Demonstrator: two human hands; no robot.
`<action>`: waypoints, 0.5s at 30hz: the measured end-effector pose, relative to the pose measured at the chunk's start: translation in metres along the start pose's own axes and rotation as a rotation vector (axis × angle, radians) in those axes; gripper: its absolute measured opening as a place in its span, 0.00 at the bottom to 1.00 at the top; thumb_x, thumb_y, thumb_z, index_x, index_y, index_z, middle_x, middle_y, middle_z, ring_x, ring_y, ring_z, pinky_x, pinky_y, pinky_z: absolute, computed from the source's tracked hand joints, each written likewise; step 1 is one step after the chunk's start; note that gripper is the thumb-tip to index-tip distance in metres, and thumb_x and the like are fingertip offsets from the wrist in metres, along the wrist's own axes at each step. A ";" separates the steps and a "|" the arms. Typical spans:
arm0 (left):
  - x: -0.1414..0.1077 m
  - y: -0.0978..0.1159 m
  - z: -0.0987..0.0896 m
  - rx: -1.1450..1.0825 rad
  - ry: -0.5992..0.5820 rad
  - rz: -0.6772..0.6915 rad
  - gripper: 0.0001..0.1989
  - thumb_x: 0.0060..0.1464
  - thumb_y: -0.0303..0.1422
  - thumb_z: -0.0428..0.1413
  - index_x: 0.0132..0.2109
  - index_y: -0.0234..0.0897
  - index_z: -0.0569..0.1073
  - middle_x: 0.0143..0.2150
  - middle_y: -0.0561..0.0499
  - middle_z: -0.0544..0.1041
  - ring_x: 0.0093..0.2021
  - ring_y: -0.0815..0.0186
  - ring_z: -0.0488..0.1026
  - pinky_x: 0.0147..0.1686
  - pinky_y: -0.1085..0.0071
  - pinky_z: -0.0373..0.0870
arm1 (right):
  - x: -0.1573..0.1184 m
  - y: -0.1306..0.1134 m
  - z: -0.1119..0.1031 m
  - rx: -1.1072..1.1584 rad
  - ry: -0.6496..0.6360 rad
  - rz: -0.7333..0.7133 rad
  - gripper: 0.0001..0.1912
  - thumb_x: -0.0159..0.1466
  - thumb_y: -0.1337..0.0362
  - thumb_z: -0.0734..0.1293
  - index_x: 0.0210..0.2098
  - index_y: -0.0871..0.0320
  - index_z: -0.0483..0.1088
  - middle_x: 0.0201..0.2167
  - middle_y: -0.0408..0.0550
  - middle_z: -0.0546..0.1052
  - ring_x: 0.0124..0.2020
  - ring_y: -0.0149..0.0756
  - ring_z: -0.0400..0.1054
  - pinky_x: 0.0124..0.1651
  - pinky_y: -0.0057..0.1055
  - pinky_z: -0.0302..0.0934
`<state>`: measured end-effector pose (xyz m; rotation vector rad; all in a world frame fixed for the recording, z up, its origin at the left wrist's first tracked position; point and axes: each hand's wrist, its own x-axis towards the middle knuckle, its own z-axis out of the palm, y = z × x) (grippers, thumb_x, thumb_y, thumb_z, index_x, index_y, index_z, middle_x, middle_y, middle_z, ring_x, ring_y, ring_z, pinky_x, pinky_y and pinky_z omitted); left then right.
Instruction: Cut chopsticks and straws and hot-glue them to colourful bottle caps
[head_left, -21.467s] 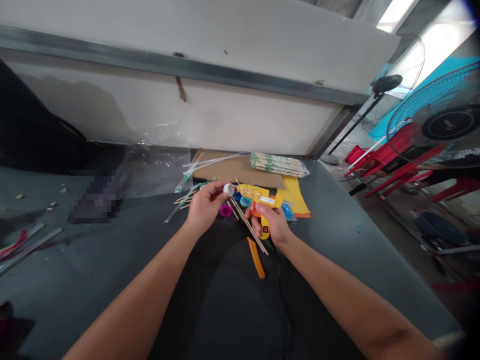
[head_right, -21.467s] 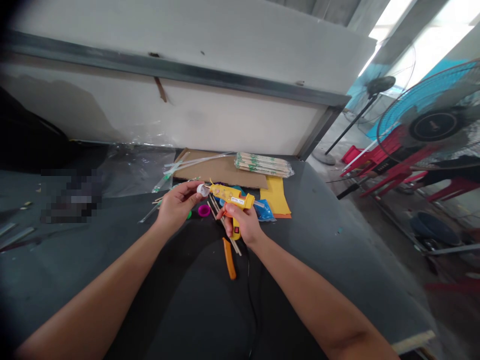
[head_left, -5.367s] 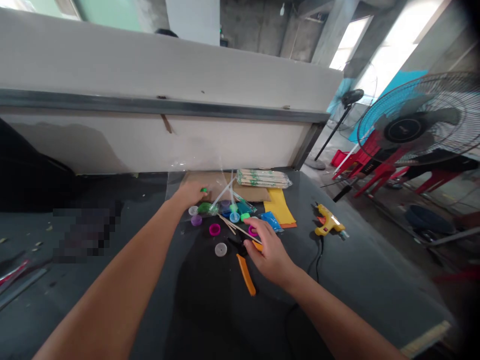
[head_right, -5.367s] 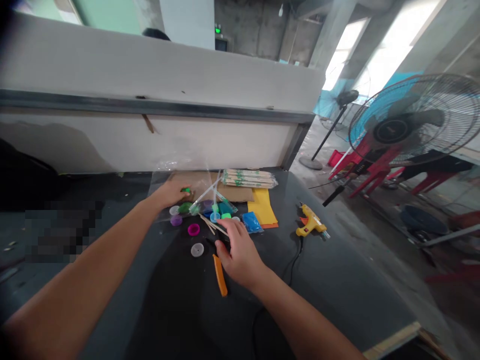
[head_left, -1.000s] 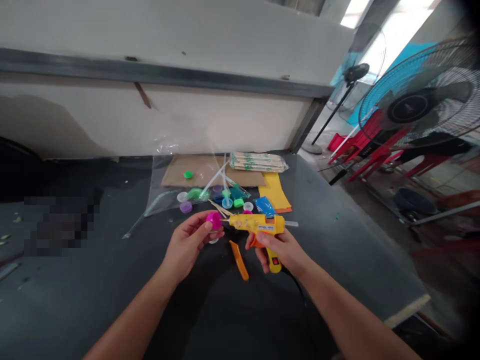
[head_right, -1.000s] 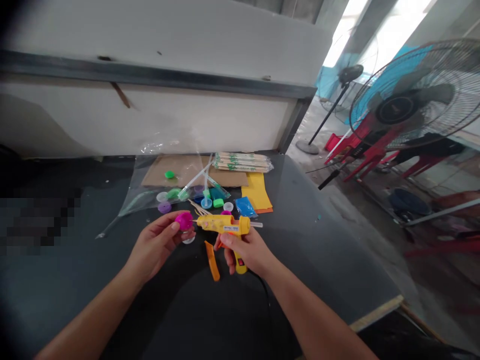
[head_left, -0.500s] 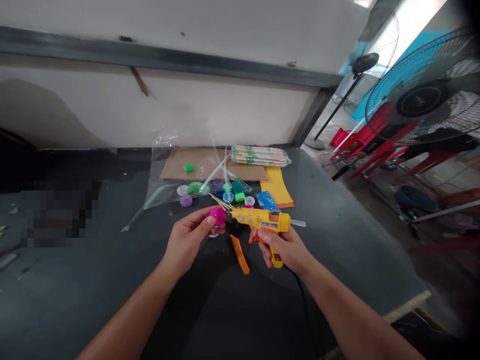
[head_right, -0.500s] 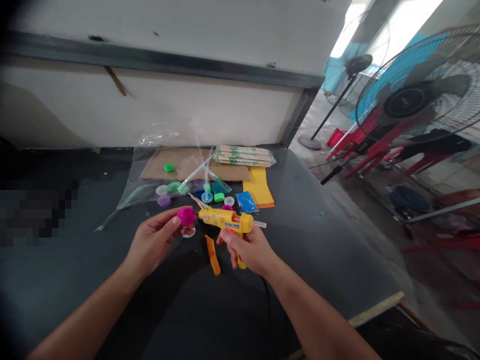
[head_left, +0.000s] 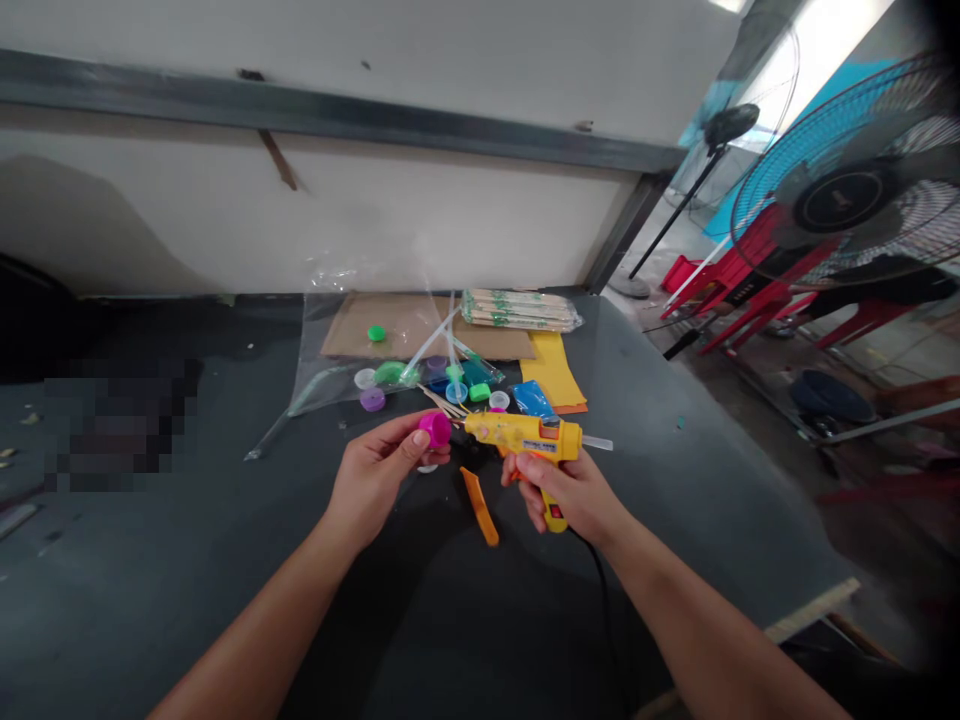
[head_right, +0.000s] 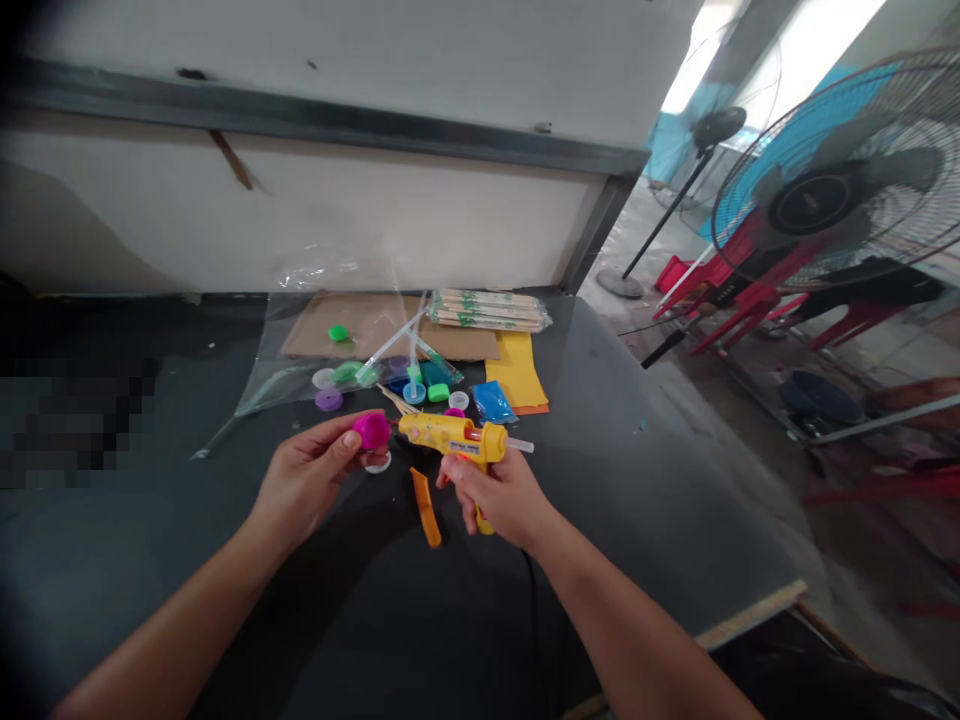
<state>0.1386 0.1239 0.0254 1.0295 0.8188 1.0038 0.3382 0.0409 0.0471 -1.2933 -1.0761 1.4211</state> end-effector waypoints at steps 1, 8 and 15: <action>0.000 0.000 0.000 0.005 -0.002 0.004 0.16 0.48 0.38 0.63 0.44 0.35 0.79 0.37 0.45 0.81 0.32 0.65 0.77 0.37 0.67 0.77 | 0.000 0.000 0.000 -0.001 -0.001 0.001 0.16 0.63 0.54 0.63 0.28 0.60 0.67 0.12 0.35 0.61 0.10 0.23 0.57 0.15 0.23 0.54; 0.001 -0.003 -0.002 0.008 -0.003 0.013 0.17 0.49 0.39 0.63 0.45 0.35 0.79 0.38 0.45 0.81 0.33 0.64 0.77 0.38 0.66 0.77 | 0.000 0.001 0.001 -0.018 0.019 0.012 0.16 0.62 0.52 0.64 0.27 0.60 0.68 0.11 0.35 0.61 0.10 0.24 0.58 0.14 0.23 0.54; 0.000 -0.002 -0.002 0.009 -0.005 0.008 0.18 0.49 0.39 0.63 0.45 0.34 0.79 0.37 0.45 0.81 0.33 0.64 0.77 0.38 0.65 0.77 | -0.001 0.001 0.000 -0.011 0.023 -0.007 0.16 0.62 0.53 0.64 0.26 0.59 0.68 0.11 0.35 0.61 0.10 0.23 0.57 0.14 0.23 0.55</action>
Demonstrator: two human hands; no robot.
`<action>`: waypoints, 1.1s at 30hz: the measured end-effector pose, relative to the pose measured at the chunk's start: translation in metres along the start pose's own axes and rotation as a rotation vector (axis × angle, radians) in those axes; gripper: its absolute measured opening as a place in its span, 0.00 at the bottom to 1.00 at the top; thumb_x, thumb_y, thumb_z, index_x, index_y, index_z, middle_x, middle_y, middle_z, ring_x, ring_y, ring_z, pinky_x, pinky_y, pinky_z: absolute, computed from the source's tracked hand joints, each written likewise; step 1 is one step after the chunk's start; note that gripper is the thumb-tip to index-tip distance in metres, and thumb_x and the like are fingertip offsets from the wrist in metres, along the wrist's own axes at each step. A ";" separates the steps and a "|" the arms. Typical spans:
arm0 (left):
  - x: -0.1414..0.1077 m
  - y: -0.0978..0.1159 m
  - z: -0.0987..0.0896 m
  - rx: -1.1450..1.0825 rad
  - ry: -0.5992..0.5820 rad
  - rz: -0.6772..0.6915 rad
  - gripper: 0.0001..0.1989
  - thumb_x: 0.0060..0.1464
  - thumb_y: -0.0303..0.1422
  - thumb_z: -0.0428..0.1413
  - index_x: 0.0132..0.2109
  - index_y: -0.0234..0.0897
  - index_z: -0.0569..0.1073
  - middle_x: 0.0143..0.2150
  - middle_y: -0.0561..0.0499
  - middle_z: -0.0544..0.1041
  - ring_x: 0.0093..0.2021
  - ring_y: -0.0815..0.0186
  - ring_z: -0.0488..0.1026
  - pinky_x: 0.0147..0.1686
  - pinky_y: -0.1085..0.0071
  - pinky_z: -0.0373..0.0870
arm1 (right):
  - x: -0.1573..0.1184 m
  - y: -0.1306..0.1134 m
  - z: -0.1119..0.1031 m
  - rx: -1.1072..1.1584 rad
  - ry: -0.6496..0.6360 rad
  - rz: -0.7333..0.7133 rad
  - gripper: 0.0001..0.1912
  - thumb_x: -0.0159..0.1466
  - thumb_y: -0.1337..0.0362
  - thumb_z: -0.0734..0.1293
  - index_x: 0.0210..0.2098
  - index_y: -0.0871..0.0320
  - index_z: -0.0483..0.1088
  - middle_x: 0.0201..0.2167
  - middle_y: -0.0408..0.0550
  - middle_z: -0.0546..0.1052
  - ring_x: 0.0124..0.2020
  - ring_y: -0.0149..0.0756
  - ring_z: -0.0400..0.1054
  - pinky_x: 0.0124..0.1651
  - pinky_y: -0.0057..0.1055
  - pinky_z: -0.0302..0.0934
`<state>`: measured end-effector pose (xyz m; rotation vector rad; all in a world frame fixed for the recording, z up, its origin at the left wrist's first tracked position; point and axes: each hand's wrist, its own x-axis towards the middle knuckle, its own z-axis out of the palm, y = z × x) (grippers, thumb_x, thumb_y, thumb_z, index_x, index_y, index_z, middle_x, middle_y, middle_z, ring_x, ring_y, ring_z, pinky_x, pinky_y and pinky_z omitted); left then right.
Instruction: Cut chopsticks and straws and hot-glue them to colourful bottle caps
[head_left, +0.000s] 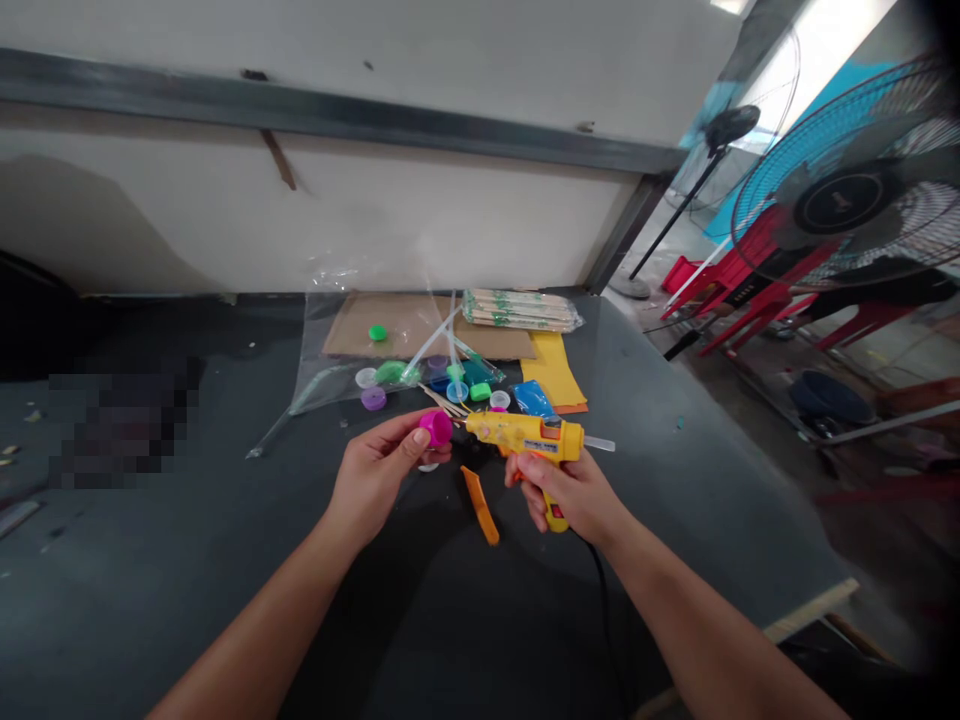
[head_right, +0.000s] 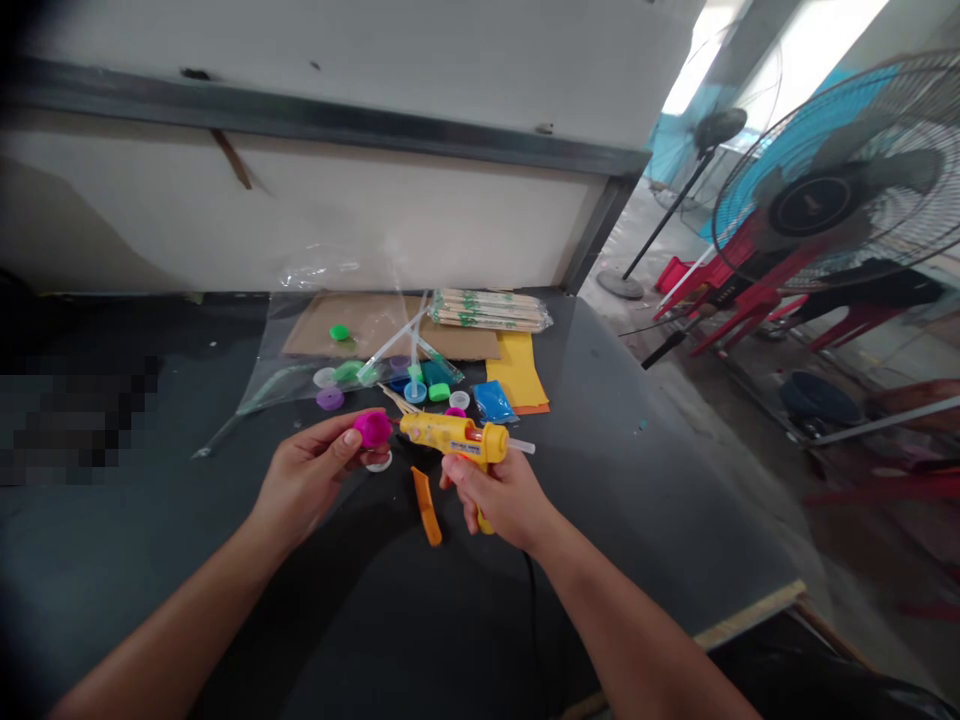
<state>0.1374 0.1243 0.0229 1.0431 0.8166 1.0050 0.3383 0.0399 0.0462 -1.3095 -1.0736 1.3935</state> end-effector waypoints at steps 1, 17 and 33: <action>0.000 0.000 0.000 0.003 0.001 -0.002 0.17 0.49 0.39 0.63 0.45 0.34 0.79 0.37 0.45 0.81 0.33 0.64 0.77 0.38 0.65 0.77 | 0.000 0.000 0.000 -0.002 0.000 0.005 0.16 0.62 0.53 0.64 0.26 0.59 0.67 0.11 0.35 0.61 0.10 0.23 0.57 0.14 0.23 0.55; 0.000 0.000 0.000 -0.009 -0.019 -0.016 0.16 0.49 0.39 0.63 0.43 0.34 0.79 0.36 0.45 0.81 0.32 0.64 0.77 0.36 0.66 0.77 | -0.001 -0.001 -0.001 0.011 -0.006 -0.003 0.16 0.62 0.53 0.64 0.26 0.59 0.68 0.11 0.35 0.61 0.09 0.23 0.56 0.13 0.23 0.55; 0.001 -0.002 -0.004 0.004 -0.033 0.036 0.16 0.51 0.37 0.62 0.46 0.37 0.78 0.39 0.46 0.81 0.37 0.62 0.78 0.40 0.65 0.77 | -0.002 -0.004 0.001 -0.027 0.015 0.041 0.17 0.61 0.52 0.64 0.25 0.59 0.67 0.11 0.34 0.60 0.09 0.23 0.56 0.14 0.23 0.55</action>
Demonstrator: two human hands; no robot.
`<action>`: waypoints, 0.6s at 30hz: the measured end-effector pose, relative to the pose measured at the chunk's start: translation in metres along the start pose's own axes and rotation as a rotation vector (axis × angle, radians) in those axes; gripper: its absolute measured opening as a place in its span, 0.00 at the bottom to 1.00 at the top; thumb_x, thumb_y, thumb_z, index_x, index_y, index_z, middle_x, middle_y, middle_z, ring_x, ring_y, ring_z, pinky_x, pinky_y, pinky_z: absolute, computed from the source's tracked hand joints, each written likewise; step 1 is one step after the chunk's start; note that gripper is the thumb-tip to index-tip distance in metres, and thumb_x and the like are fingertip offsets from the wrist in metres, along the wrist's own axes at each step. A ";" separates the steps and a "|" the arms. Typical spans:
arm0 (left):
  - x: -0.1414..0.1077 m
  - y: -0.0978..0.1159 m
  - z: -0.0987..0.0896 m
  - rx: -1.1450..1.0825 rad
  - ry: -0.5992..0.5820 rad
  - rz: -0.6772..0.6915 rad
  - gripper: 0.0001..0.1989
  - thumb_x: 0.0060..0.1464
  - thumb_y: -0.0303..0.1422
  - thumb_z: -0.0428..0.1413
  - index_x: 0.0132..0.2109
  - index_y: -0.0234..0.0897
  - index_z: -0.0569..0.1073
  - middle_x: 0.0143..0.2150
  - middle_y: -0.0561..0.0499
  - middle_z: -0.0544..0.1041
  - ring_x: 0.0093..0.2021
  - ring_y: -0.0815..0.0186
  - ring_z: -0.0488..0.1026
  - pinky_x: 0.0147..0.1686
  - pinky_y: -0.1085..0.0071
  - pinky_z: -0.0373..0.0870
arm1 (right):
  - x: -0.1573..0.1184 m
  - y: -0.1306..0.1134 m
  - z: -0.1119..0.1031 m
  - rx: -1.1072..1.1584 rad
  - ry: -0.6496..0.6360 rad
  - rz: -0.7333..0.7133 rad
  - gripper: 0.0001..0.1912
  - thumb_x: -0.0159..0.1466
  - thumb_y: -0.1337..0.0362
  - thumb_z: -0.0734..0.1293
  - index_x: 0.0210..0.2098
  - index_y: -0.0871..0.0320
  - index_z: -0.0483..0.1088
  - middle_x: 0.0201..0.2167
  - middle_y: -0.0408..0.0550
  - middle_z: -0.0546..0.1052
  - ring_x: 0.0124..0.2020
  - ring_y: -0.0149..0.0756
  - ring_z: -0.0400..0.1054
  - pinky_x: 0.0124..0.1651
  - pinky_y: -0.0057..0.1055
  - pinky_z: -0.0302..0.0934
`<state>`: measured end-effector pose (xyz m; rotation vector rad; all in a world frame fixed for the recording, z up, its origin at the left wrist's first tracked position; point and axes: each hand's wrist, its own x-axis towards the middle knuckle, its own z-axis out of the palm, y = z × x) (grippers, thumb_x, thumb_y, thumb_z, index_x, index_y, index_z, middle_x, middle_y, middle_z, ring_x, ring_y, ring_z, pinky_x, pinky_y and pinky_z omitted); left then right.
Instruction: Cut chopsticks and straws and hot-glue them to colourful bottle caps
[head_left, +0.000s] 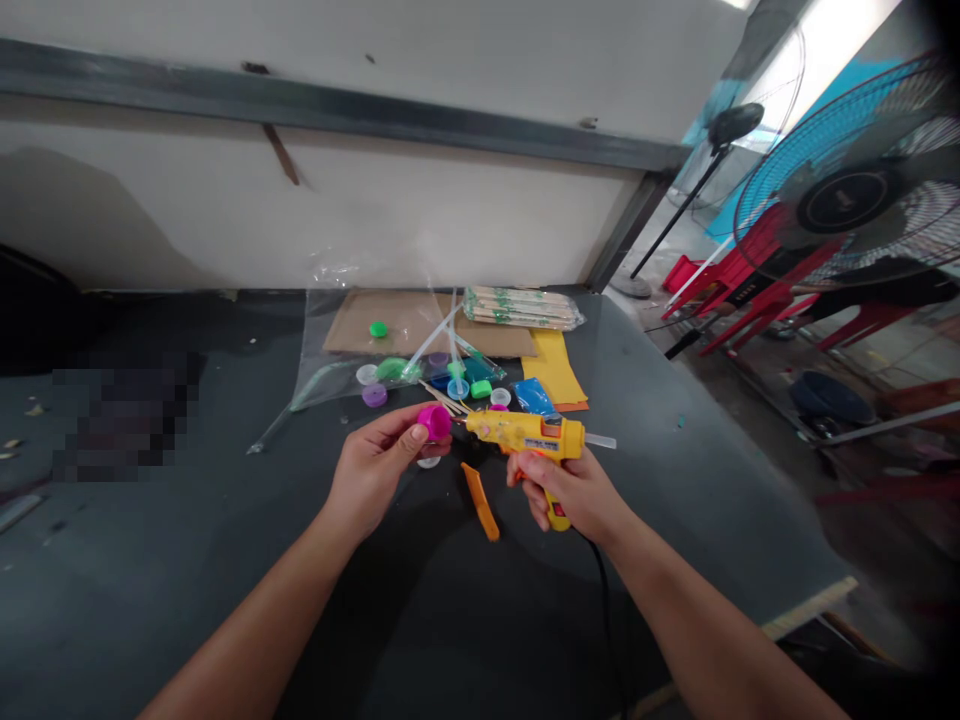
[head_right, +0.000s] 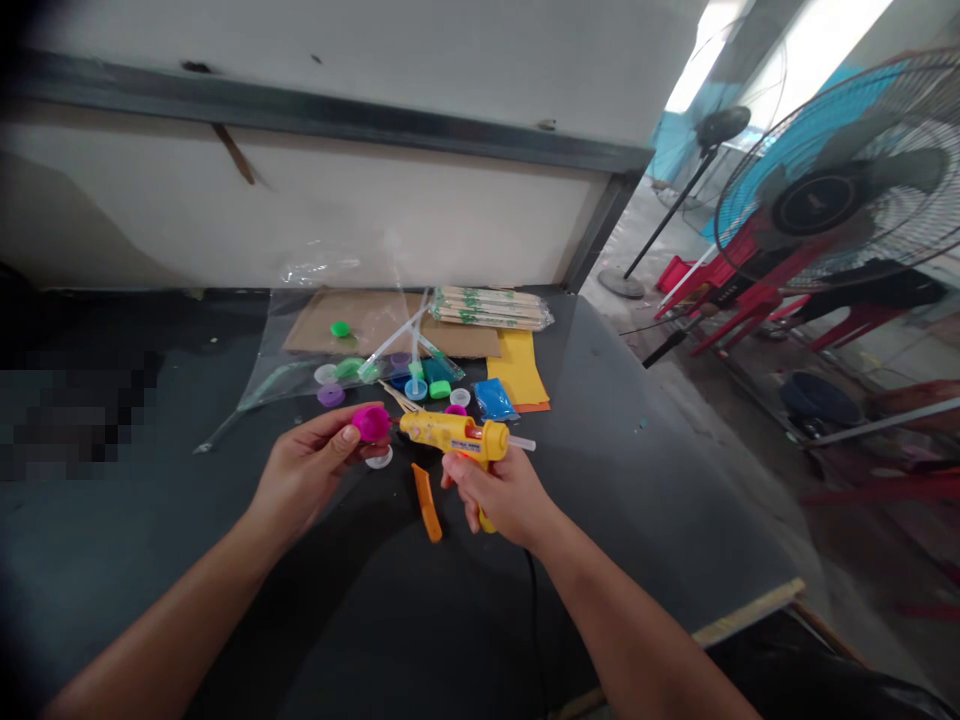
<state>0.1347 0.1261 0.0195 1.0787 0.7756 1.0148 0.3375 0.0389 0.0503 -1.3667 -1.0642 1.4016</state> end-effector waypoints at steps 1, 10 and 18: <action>0.000 0.000 0.000 0.003 -0.007 0.001 0.16 0.51 0.37 0.61 0.47 0.37 0.78 0.39 0.46 0.81 0.37 0.62 0.78 0.40 0.65 0.77 | 0.000 0.000 0.000 0.003 0.002 -0.003 0.17 0.61 0.52 0.65 0.25 0.59 0.67 0.11 0.34 0.60 0.09 0.23 0.56 0.13 0.23 0.55; -0.001 0.002 0.001 -0.006 -0.025 -0.037 0.15 0.51 0.36 0.62 0.45 0.35 0.78 0.39 0.45 0.81 0.33 0.64 0.78 0.37 0.68 0.77 | -0.001 -0.003 0.000 0.020 0.001 0.002 0.17 0.60 0.51 0.65 0.26 0.60 0.67 0.11 0.34 0.60 0.10 0.22 0.55 0.14 0.23 0.56; -0.001 0.003 0.004 -0.045 -0.043 -0.075 0.14 0.50 0.37 0.62 0.42 0.32 0.79 0.35 0.44 0.81 0.31 0.64 0.78 0.36 0.67 0.78 | -0.002 -0.003 0.000 0.016 -0.005 -0.006 0.17 0.61 0.52 0.64 0.27 0.60 0.67 0.11 0.35 0.61 0.10 0.23 0.57 0.15 0.23 0.55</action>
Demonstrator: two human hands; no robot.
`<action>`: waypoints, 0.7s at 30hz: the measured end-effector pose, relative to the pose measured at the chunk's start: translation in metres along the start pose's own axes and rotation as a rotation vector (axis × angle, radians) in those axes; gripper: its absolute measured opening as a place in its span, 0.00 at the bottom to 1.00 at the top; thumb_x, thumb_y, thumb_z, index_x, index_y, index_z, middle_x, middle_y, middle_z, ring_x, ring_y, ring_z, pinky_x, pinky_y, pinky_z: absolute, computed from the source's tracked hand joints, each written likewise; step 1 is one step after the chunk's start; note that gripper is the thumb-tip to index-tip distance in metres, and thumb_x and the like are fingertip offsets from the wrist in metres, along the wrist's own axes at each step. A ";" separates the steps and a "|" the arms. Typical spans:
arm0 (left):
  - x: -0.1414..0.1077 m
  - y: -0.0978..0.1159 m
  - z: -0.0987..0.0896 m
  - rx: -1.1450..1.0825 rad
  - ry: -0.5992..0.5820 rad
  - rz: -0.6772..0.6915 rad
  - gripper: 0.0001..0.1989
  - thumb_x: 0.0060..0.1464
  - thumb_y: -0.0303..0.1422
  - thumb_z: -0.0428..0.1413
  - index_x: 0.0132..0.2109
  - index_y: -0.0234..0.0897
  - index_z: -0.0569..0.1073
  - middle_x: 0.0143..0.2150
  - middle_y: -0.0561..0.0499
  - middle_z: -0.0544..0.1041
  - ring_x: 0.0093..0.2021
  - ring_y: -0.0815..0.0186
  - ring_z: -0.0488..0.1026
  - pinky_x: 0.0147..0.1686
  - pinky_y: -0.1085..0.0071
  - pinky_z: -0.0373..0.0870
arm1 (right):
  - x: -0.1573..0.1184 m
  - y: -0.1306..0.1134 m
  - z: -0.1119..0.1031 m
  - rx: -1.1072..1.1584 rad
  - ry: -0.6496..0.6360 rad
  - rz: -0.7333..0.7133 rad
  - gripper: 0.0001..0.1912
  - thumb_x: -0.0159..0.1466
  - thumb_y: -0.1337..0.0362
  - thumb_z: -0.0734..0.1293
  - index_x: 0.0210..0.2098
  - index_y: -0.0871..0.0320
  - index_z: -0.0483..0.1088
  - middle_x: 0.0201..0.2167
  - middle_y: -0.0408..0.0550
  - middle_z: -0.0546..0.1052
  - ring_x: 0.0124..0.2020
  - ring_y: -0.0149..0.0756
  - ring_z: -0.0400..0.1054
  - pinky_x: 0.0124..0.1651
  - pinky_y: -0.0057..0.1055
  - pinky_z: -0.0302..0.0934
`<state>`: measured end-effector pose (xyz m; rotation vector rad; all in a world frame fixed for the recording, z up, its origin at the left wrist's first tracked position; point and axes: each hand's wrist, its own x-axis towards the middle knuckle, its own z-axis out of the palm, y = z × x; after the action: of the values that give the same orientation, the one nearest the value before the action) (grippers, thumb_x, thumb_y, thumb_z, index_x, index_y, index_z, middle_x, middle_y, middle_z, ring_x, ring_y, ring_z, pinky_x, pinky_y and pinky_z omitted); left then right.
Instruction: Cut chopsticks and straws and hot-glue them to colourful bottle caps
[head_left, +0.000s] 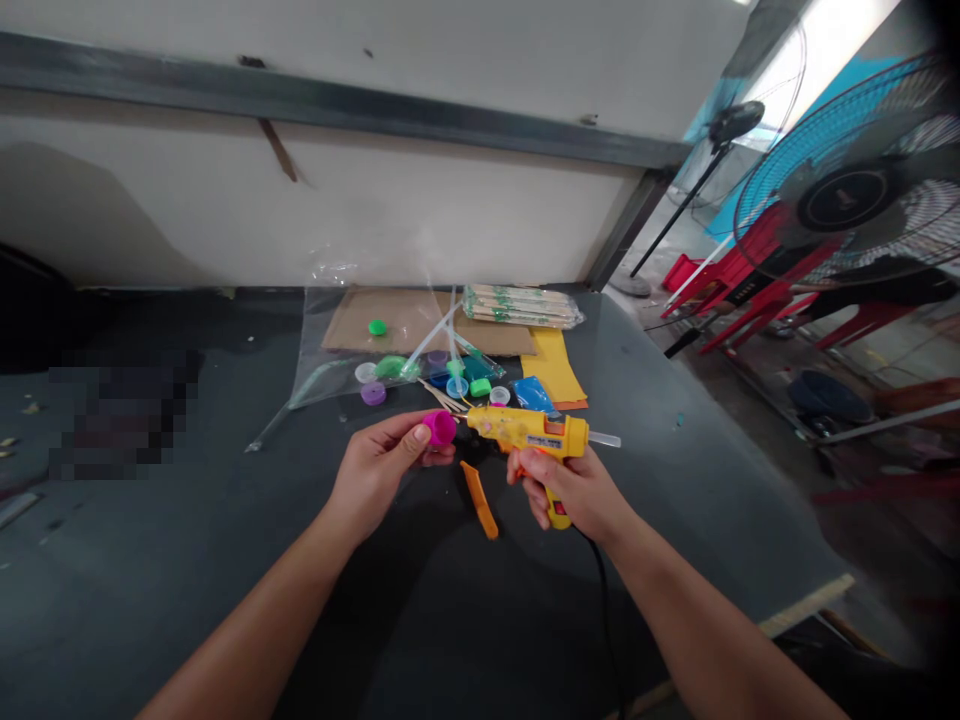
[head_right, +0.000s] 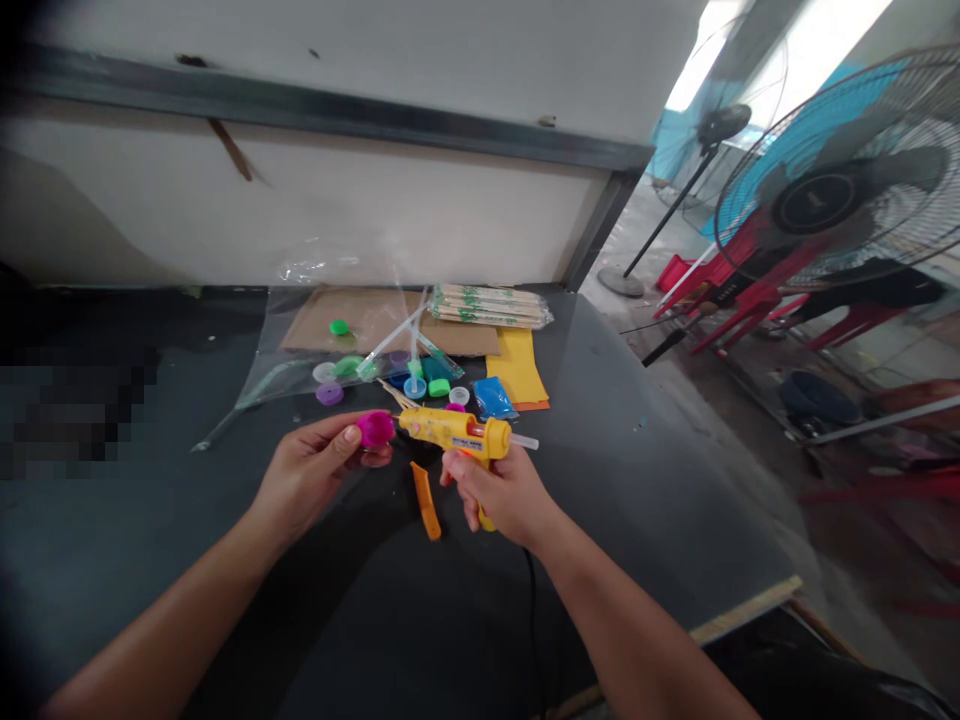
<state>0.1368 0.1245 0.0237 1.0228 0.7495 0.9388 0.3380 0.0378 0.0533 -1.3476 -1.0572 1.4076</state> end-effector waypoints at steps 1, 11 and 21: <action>0.000 0.000 0.000 -0.003 -0.001 -0.001 0.14 0.50 0.37 0.62 0.42 0.32 0.79 0.35 0.44 0.81 0.30 0.64 0.78 0.35 0.67 0.78 | 0.000 0.000 0.000 0.000 0.000 -0.001 0.17 0.61 0.52 0.64 0.27 0.60 0.67 0.11 0.35 0.61 0.10 0.23 0.57 0.15 0.23 0.55; -0.001 -0.001 0.001 -0.021 -0.025 -0.012 0.13 0.50 0.37 0.62 0.41 0.34 0.80 0.36 0.45 0.81 0.31 0.65 0.78 0.35 0.68 0.78 | -0.002 0.000 0.000 0.010 -0.009 -0.007 0.17 0.61 0.52 0.64 0.27 0.60 0.68 0.12 0.35 0.61 0.10 0.23 0.58 0.15 0.23 0.55; 0.000 -0.002 0.001 -0.028 -0.031 -0.018 0.13 0.51 0.37 0.62 0.41 0.34 0.80 0.36 0.45 0.81 0.31 0.65 0.78 0.34 0.69 0.78 | -0.003 -0.001 0.003 0.009 -0.015 -0.003 0.17 0.61 0.52 0.64 0.27 0.60 0.67 0.12 0.35 0.61 0.10 0.24 0.58 0.15 0.24 0.55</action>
<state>0.1382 0.1234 0.0221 1.0020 0.7166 0.9133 0.3346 0.0354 0.0551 -1.3295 -1.0612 1.4210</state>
